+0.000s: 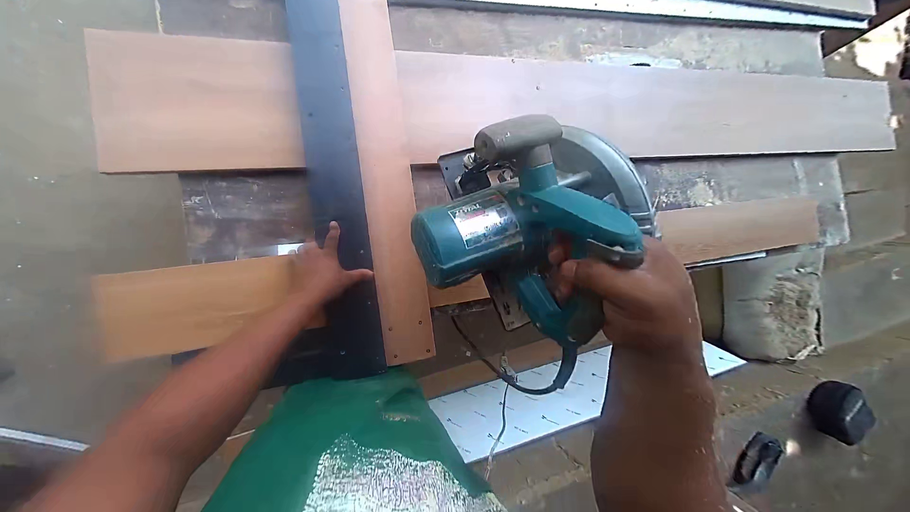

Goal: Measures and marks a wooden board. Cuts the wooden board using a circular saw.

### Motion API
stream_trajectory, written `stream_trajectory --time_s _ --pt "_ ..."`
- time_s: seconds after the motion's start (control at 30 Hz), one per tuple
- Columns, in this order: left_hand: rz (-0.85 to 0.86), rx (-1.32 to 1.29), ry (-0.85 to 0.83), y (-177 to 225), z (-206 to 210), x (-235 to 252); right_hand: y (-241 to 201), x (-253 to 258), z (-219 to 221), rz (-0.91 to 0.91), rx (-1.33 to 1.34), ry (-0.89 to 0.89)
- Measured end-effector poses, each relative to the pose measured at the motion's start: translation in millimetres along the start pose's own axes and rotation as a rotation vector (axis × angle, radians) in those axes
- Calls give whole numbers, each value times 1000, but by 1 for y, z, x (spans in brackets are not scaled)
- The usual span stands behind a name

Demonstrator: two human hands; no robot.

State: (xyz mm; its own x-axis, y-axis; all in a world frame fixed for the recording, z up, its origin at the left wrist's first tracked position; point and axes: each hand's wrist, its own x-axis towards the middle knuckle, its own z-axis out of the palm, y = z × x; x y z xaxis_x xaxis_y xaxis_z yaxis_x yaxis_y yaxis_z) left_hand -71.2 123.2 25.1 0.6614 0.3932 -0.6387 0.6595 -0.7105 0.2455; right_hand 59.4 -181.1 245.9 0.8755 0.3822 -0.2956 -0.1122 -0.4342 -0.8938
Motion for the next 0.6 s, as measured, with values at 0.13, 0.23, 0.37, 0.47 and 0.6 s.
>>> stream_trajectory --time_s 0.13,0.23,0.37,0.47,0.6 --pt "82 -48 -14 -19 3 5 44 -127 20 26 117 37" --pt "77 -46 1 -20 4 2 70 -200 51 63 149 121" --pt "95 -35 31 -22 4 3 90 -262 90 94 53 188" --pt "116 -52 36 -24 6 10 102 -292 112 93 -37 198" --pt "109 -33 48 -26 6 13 114 -316 132 131 -60 178"
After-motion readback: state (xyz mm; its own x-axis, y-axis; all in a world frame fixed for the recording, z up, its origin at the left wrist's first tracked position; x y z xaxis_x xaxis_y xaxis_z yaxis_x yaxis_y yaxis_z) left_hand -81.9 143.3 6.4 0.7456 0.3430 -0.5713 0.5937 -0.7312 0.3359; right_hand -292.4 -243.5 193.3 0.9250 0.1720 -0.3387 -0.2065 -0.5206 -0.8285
